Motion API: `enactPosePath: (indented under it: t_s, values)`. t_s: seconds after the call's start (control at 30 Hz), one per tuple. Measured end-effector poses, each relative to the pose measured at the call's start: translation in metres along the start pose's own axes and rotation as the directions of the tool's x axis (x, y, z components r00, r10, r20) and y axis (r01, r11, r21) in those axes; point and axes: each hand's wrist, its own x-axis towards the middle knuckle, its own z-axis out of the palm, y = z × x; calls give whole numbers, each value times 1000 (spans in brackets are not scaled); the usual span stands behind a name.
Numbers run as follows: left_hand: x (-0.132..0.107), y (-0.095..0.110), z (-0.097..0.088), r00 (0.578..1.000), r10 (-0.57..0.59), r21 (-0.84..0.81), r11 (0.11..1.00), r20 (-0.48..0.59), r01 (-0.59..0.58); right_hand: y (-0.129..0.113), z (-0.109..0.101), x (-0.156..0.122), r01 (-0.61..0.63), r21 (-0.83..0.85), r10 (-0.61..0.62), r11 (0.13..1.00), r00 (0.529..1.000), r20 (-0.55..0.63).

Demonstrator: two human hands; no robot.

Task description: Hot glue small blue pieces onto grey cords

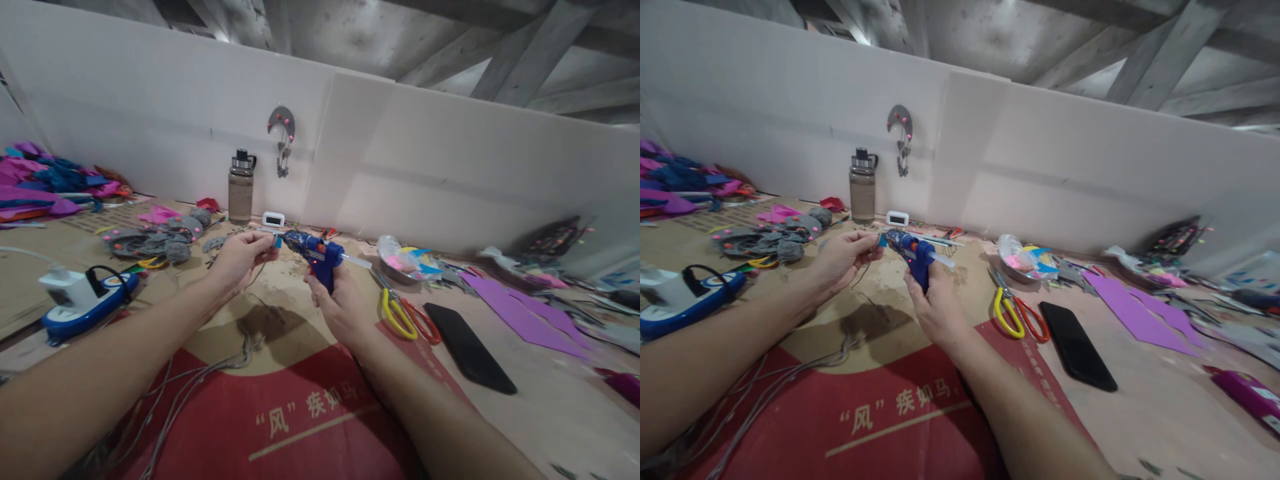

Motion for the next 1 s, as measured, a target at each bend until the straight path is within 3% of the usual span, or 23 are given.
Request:
enactPosePath:
  t_s: [1.0]
  values:
    - [-2,5,3,1000,-6,-43,999,-30,5,6,3,0,75,46,-73,996,996,-43]
